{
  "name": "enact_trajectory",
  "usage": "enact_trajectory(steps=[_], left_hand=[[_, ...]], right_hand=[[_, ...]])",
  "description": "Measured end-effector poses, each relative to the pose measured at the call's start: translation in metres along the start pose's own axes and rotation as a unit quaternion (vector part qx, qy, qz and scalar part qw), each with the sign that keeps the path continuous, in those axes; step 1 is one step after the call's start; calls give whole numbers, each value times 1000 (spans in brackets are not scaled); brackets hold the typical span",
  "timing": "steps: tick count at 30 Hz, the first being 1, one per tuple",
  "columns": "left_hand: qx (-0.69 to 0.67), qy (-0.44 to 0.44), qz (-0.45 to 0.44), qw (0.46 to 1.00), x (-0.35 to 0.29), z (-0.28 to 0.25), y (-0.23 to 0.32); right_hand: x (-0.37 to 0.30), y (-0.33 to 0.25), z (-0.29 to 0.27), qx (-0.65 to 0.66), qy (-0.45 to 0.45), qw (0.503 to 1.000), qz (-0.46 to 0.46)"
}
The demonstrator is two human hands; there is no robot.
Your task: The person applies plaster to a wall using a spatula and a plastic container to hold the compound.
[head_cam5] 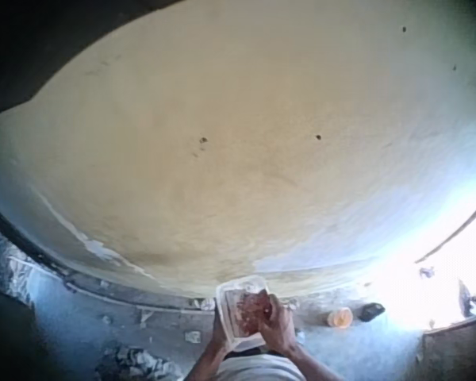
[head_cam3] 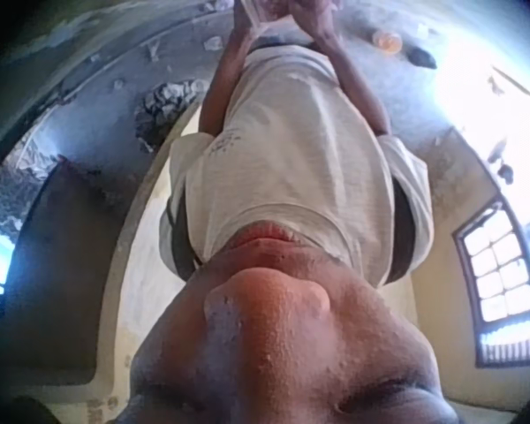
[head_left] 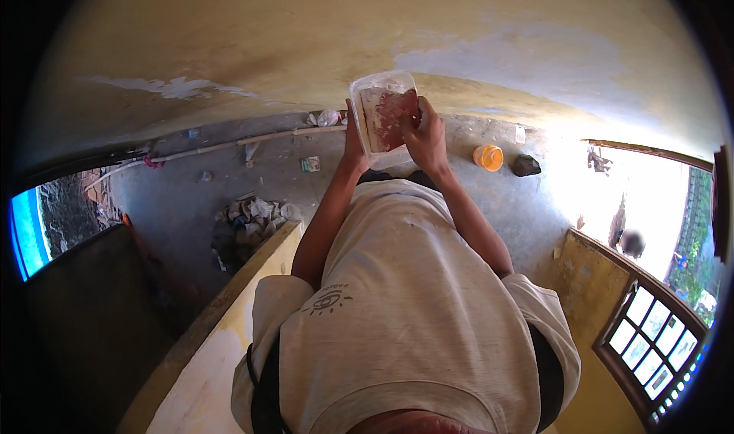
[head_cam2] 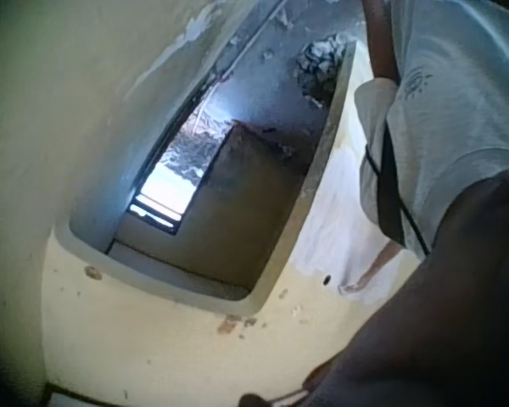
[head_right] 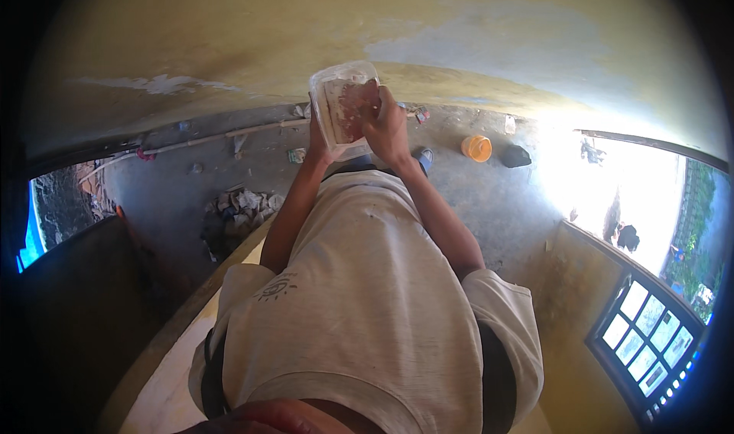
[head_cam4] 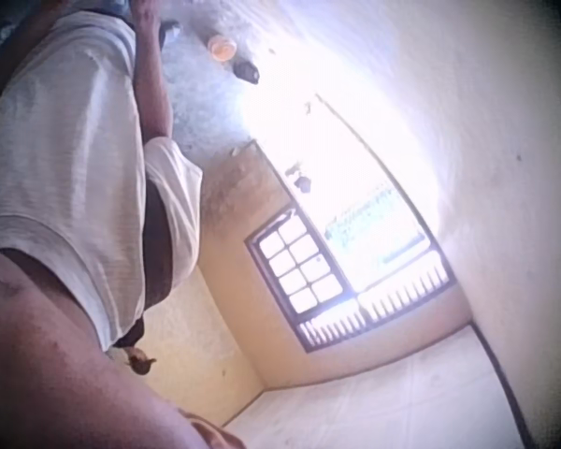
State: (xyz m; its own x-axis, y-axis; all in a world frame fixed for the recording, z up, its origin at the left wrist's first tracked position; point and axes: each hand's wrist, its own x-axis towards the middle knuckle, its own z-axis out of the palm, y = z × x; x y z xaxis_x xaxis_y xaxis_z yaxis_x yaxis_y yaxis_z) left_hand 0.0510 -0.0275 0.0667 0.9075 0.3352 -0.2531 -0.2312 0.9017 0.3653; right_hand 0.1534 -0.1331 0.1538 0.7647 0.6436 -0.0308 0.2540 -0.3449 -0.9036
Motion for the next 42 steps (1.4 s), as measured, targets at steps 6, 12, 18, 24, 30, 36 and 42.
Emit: enact_trajectory(steps=[6, 12, 18, 24, 30, 36, 42], left_hand=[[12, 7, 4, 1000, 0, 0, 1], [25, -3, -1, 1000, 4, -11, -1], [19, -19, -22, 999, 5, -6, 3], [19, -36, -32, 999, 0, 20, 8], [63, 5, -36, 997, 5, 7, 9], [66, 3, -20, 998, 5, 5, 9], [48, 81, 121, 988, 2, -11, 6]], right_hand=[[3, 6, 2, 10, -6, 1000, 1], [1, 10, 4, 7, -16, 1000, 11], [4, 18, 10, 35, -3, 999, -16], [10, 24, 11, 16, -41, 999, 14], [13, 40, 15, 135, -59, 988, 48], [11, 40, 2, 296, -122, 942, 104], [7, 49, -14, 561, -85, 810, 146]])
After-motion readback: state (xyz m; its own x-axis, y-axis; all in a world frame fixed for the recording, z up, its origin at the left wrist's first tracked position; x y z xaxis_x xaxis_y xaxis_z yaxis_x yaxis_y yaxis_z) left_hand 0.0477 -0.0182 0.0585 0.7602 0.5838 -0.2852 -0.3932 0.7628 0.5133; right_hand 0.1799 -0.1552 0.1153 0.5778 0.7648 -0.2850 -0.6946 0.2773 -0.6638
